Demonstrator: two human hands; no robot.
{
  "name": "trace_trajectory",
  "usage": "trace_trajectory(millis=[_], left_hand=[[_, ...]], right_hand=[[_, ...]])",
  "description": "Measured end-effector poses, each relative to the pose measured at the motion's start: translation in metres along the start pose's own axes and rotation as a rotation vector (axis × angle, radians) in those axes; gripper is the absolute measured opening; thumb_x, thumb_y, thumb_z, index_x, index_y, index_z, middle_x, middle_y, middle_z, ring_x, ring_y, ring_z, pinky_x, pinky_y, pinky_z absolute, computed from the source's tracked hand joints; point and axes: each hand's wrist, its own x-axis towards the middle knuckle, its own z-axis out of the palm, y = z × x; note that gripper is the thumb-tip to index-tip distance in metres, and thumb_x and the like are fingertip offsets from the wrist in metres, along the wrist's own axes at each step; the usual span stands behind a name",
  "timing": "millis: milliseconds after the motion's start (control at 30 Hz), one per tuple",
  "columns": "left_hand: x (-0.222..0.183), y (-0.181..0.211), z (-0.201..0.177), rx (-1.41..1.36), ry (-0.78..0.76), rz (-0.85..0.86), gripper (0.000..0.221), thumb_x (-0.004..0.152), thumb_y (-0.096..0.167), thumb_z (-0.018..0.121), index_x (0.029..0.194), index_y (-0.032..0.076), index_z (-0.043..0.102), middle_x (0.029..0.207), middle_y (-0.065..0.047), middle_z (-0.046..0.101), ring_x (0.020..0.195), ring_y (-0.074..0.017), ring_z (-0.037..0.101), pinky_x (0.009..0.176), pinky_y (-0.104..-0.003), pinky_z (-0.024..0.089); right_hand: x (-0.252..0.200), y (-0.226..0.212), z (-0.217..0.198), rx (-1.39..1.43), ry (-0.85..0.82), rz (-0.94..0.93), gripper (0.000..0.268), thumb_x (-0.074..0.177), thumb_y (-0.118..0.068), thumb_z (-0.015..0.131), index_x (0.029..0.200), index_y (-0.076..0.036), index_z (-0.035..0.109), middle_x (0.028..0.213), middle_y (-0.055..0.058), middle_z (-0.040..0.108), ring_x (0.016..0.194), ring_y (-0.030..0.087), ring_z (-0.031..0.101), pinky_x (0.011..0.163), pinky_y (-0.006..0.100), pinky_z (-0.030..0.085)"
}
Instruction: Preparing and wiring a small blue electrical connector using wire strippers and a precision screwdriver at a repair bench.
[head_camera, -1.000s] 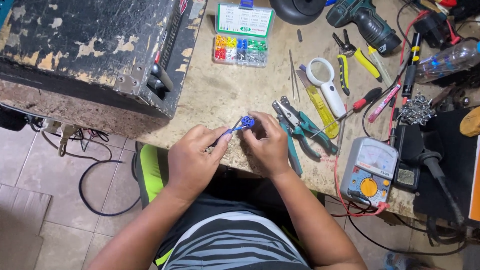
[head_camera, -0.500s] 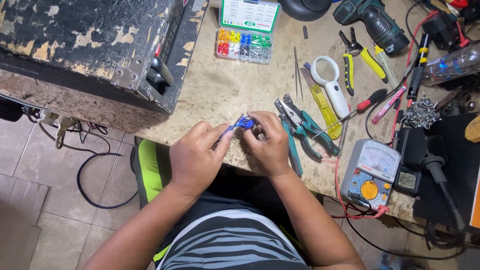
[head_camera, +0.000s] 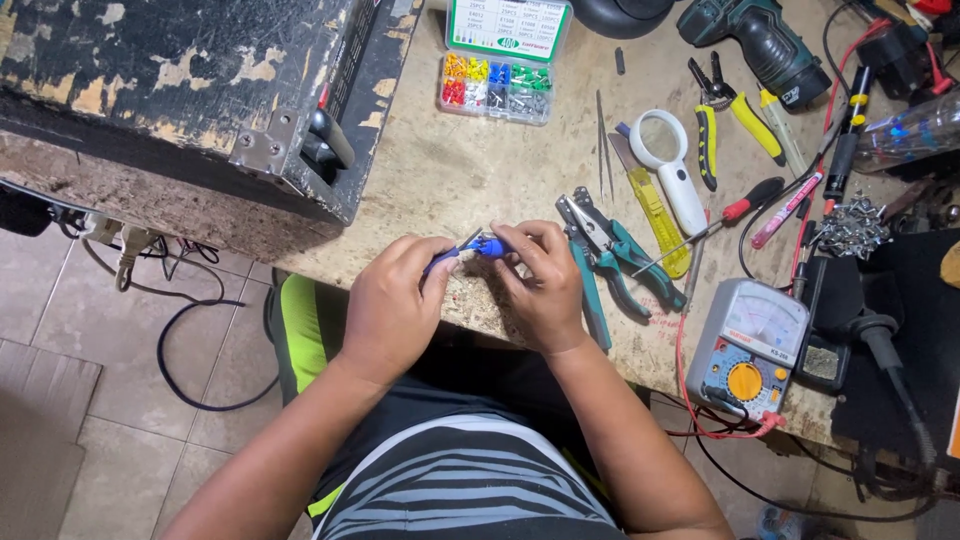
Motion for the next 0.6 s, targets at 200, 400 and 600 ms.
trace_trajectory(millis=[200, 400, 600], left_hand=[[0.000, -0.003, -0.005, -0.205, -0.028, -0.092, 0.019, 0.100, 0.020, 0.065, 0.113, 0.011, 0.075, 0.091, -0.011, 0.070, 0.088, -0.0381, 0.072, 0.073, -0.043, 0.057], [-0.009, -0.004, 0.000, -0.161, 0.090, 0.047, 0.014, 0.100, 0.018, 0.067, 0.108, 0.012, 0.076, 0.085, -0.007, 0.065, 0.081, -0.0343, 0.070, 0.071, -0.042, 0.058], [-0.016, -0.004, 0.008, -0.050, 0.189, 0.200, 0.013, 0.101, 0.016, 0.066, 0.108, 0.009, 0.074, 0.087, -0.006, 0.061, 0.080, -0.0296, 0.066, 0.075, -0.039, 0.058]], right_hand=[[0.005, -0.010, -0.003, 0.080, -0.095, -0.033, 0.040, 0.090, -0.009, 0.079, 0.129, -0.017, 0.074, 0.107, 0.011, 0.070, 0.084, 0.029, 0.073, 0.073, 0.038, 0.060], [0.007, -0.010, -0.011, 0.259, -0.181, -0.025, 0.041, 0.088, -0.006, 0.081, 0.128, -0.008, 0.073, 0.106, 0.016, 0.074, 0.085, 0.032, 0.075, 0.075, 0.041, 0.061], [0.006, -0.008, -0.011, 0.287, -0.171, -0.047, 0.038, 0.081, -0.006, 0.088, 0.117, -0.004, 0.077, 0.103, 0.018, 0.075, 0.089, 0.031, 0.076, 0.077, 0.041, 0.061]])
